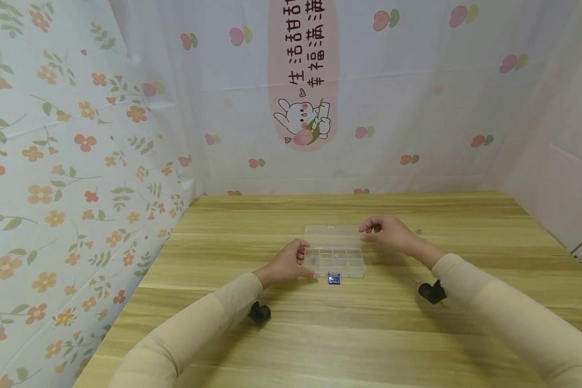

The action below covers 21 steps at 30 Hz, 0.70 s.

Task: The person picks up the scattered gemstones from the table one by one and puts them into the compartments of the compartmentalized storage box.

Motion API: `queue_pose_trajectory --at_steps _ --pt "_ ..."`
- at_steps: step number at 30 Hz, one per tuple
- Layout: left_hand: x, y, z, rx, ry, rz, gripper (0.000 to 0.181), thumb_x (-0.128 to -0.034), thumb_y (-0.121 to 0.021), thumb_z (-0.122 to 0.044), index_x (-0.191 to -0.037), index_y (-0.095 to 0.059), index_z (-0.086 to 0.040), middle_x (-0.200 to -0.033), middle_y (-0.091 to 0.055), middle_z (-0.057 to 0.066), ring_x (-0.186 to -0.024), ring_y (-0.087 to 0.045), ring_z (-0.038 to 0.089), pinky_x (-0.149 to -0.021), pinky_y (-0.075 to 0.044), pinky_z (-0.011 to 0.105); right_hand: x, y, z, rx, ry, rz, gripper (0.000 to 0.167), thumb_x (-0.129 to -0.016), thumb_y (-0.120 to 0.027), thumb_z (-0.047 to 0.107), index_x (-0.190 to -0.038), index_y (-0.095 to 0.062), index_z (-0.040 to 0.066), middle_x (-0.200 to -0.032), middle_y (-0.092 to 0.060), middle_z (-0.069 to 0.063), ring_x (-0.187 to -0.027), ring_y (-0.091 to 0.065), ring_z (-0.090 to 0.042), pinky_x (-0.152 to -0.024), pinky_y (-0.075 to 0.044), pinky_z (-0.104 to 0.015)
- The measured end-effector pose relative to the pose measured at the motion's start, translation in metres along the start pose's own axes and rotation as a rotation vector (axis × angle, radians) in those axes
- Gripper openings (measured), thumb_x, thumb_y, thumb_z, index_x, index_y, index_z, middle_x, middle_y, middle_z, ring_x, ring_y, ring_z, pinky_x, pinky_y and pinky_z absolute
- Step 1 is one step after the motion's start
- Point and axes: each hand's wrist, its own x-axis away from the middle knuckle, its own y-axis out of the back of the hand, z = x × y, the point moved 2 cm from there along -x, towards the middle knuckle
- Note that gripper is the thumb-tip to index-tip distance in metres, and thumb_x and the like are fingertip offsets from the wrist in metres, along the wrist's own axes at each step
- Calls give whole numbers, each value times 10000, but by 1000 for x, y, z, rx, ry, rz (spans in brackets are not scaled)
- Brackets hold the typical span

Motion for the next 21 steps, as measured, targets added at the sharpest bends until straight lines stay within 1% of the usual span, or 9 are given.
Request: queue_pose_trajectory --at_steps 5,10,13,16,21 --pt "-1 0 0 -11 -11 -1 736 -726 -868 -104 -1316 -439 -10 -1041 -420 59 -897 -396 171 -766 -371 287 7 18 -8 -8 -40 -11 244 -924 -683 166 -1081 -658 -19 -947 -598 -78 -790 -489 -228 -670 -420 -338" --pt "0 1 -1 2 -2 0 734 -725 -871 -113 -1314 -446 -11 -1057 -423 71 -917 -395 181 -784 -368 301 11 35 -22 -24 -32 -32 273 -937 -661 145 -1121 -635 -56 -971 -587 -109 -811 -500 -243 -665 -445 -319" --pt "1 2 -2 3 6 -1 740 -717 -877 -120 -1314 -452 -18 -1067 -430 75 -926 -402 186 -792 -373 307 12 42 -32 -30 -28 -52 296 -940 -661 159 -1134 -630 -62 -997 -595 -124 -839 -520 -244 -701 -467 -347" --pt "0 1 -2 -7 11 -5 745 -709 -884 -132 -1311 -456 -29 -1068 -436 64 -927 -408 180 -796 -380 308 14 48 -43 -56 -42 -59 344 -945 -661 198 -1155 -616 -70 -1028 -599 -139 -863 -538 -226 -744 -484 -385" --pt "0 1 0 -10 10 -3 751 -706 -888 -148 -1310 -455 -34 -1062 -438 55 -923 -412 173 -800 -385 313 19 57 -59 -90 -50 -77 384 -945 -662 219 -1168 -601 -86 -1069 -601 -170 -875 -550 -167 -760 -496 -318"
